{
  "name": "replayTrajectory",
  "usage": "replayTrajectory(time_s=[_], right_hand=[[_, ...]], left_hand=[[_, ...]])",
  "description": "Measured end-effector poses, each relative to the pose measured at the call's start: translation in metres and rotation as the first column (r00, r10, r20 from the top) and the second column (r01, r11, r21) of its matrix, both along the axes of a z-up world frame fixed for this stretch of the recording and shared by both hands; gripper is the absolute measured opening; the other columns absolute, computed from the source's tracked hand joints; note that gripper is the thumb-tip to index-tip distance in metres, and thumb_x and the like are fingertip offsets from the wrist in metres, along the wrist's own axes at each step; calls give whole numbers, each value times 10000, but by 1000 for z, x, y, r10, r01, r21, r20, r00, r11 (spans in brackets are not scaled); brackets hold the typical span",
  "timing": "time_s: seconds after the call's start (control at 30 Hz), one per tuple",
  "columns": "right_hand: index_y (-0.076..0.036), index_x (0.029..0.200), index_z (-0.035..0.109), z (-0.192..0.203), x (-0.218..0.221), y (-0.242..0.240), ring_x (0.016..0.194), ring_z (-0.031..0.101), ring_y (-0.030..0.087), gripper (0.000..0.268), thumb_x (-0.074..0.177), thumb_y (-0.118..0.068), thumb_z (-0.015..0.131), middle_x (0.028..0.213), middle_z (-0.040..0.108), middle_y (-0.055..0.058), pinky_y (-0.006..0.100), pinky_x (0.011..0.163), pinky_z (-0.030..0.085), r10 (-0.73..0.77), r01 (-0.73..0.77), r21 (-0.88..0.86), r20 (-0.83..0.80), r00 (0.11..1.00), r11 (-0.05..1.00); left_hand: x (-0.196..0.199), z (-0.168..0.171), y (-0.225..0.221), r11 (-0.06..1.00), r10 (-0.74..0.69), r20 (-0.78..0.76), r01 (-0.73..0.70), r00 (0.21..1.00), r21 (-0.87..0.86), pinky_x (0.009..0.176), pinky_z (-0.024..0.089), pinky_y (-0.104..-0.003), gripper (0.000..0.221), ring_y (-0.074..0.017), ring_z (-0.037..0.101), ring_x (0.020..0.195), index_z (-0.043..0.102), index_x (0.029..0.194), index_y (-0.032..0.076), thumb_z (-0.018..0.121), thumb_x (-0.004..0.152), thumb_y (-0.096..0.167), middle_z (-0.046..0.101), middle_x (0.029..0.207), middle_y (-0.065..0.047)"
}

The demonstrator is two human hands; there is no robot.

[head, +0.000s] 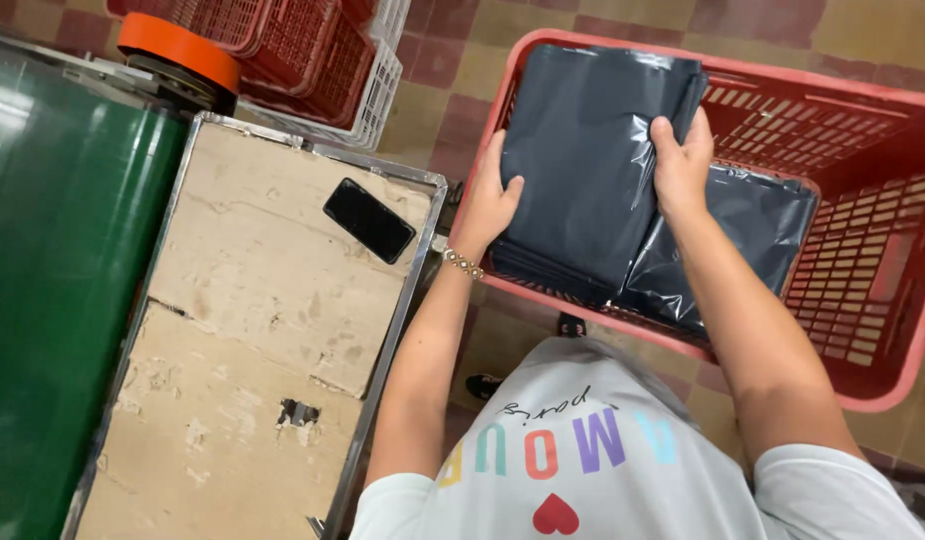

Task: Folding plastic bags produced by a machine and placing them into a storage basket

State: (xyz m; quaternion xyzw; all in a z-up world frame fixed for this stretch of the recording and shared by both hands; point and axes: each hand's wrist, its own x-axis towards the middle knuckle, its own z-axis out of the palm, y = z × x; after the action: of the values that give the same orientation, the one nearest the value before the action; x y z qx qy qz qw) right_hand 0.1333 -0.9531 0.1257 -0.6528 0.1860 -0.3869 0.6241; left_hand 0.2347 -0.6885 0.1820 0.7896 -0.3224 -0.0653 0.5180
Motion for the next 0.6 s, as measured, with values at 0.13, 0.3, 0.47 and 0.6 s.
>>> replayTrajectory(time_s=[0.13,0.3,0.47,0.6], right_hand=[[-40,1213,642,-54,1,-22,898,622,197,156,1070,-83,683,989,686,110,385,759,538,-10,-6,-96,-162,987,995],[-17,1141,625,-70,-6,-27,812,668,359,158,1079,-144,696,882,671,198,488,677,515,-6,-68,-230,-306,952,971],[-66,1166,572,-54,-14,-14,807,667,399,172,1075,-174,672,846,654,187,490,675,506,-197,93,-293,-351,915,952],[-105,1333,508,-28,-21,-6,928,677,498,344,1054,-230,666,1002,695,234,606,751,516,-290,78,-424,-464,837,902]], left_hand=[[5,-34,-8,975,18,-121,9,992,224,1206,341,-575,774,-463,413,1443,269,1601,20,635,920,50,431,1513,-308],[-14,-38,-19,920,62,78,-87,995,383,1110,427,-631,805,-535,459,1354,326,1548,-28,729,878,161,454,1457,-324],[-64,12,-46,781,-201,197,35,960,624,981,345,-850,1101,-562,216,1505,321,1571,83,710,773,734,288,1634,-239],[-76,-6,-59,652,-304,65,157,951,742,986,219,-901,1271,-578,9,1535,232,1622,94,716,683,802,122,1700,-230]])
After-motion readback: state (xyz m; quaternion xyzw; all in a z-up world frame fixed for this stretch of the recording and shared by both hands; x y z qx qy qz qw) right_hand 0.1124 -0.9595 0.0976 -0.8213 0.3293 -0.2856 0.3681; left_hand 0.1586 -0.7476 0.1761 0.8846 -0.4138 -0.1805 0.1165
